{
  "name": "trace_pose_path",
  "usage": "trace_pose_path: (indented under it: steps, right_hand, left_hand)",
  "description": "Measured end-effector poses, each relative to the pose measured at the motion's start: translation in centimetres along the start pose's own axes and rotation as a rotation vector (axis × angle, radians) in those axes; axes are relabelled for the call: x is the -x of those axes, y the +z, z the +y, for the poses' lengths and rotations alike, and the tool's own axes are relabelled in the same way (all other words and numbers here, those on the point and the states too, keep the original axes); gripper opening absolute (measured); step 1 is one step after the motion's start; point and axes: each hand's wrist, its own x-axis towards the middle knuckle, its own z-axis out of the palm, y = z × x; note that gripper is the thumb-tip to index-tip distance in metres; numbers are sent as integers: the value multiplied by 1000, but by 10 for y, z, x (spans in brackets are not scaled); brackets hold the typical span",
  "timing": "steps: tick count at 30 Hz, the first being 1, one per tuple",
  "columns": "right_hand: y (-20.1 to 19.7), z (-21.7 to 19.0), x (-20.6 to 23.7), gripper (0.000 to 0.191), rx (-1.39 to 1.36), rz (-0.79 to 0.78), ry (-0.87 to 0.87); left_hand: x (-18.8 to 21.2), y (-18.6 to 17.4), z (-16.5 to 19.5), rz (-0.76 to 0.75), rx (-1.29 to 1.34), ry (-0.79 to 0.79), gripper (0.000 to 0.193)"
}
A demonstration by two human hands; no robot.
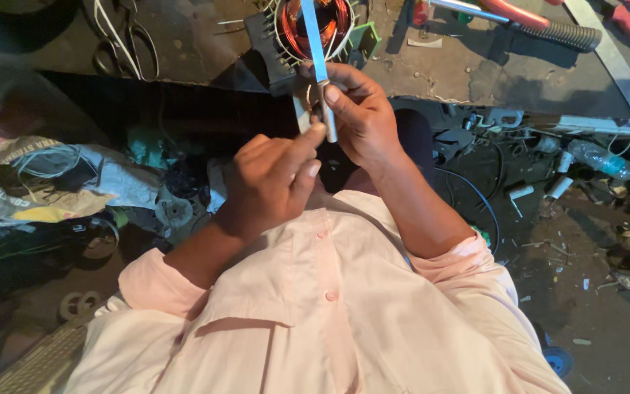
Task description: The person works on a copper-wound motor stator at a cluttered workbench. They file a wire end with a metal file, route a white insulated wire through the stator slots, press the windings into place by hand, and use a screwdriver on the stator before handling the wire again.
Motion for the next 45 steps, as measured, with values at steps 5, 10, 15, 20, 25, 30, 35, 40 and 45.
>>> trace_pose_path:
  steps: [5, 10, 15, 20, 25, 30, 35, 40, 45]
  right_hand:
    - [1, 1, 0, 33, -28, 6, -33]
    - [0, 0, 0, 31, -8, 32, -24]
    - [-4, 0, 3, 32, 13, 40, -2]
    - [-10, 0, 15, 29, 439, 90, -115]
    - [-14, -5, 27, 25, 1064, 58, -322]
    - [-7, -5, 26, 24, 1270, 7, -434]
    - [2, -12, 32, 24, 1308, -18, -434]
    - [13, -25, 39, 26, 1293, -139, -455]
    - [24, -48, 38, 23, 1601, -53, -395]
  left_hand:
    - [-7, 9, -16, -55, -403, 105, 45]
    - [-13, 4, -38, 53, -506, 118, 51]
    - [-25, 6, -48, 83, -557, 52, 33]
    - [-20, 14, -44, 49, -418, -157, 14]
    - [-13, 24, -57, 20, 419, -628, 22]
    - [-5, 36, -75, 12, 996, -886, 27]
    - [2, 40, -80, 40, 1115, -914, 27]
    - [-1, 37, -72, 67, 952, -809, 27]
    - [-11, 23, -56, 109, 71, -244, 18]
